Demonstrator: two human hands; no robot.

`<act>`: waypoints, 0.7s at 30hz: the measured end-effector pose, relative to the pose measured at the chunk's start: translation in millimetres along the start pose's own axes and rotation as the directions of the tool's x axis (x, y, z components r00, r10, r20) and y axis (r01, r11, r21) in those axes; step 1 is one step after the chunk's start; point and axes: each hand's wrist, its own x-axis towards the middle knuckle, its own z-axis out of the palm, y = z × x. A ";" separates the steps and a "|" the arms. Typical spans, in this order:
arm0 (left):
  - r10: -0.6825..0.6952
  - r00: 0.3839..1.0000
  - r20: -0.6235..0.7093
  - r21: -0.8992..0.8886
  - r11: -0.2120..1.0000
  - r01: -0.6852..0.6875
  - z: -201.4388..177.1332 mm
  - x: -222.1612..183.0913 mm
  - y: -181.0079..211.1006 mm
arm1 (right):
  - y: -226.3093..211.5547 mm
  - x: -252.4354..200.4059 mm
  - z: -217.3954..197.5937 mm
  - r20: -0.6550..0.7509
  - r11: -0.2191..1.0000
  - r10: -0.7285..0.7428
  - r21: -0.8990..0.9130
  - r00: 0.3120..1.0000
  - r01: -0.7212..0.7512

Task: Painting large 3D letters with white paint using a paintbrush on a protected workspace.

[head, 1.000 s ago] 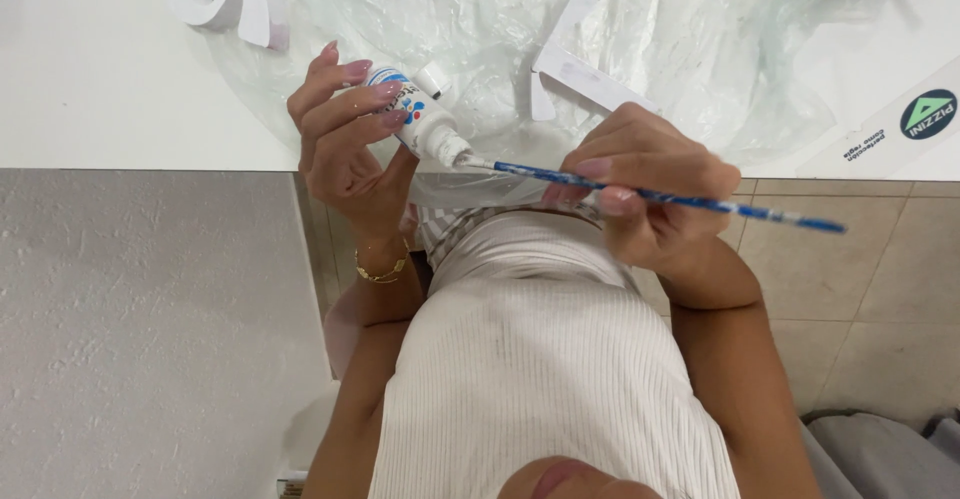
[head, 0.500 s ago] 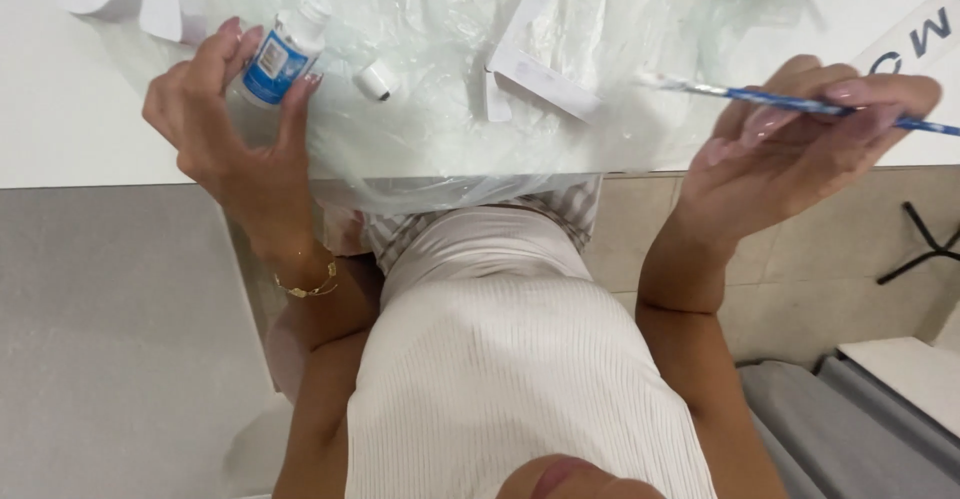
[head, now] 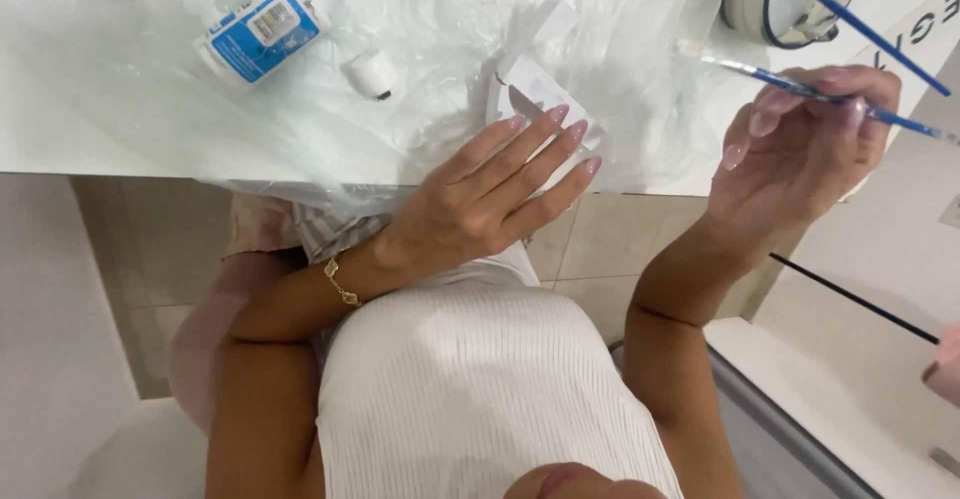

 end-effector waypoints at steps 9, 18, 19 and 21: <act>-0.114 0.993 0.000 0.133 0.985 0.113 25.7 -35.6 -14.7 | -20.5 70.4 110.9 0.567 0.964 0.092 -0.255 0.818 0.069; -0.049 0.996 0.068 0.093 0.995 0.042 32.6 -41.6 -35.2 | -22.6 102.5 169.6 0.698 0.779 0.483 -0.618 0.529 0.105; -0.039 0.997 0.066 0.091 0.995 0.033 35.8 -43.8 -34.8 | -20.4 98.3 178.5 0.694 0.736 0.506 -0.657 0.511 0.164; -0.038 0.997 0.060 0.083 0.996 0.033 39.9 -46.6 -35.3 | -14.9 94.2 188.9 0.686 0.683 0.539 -0.696 0.489 0.223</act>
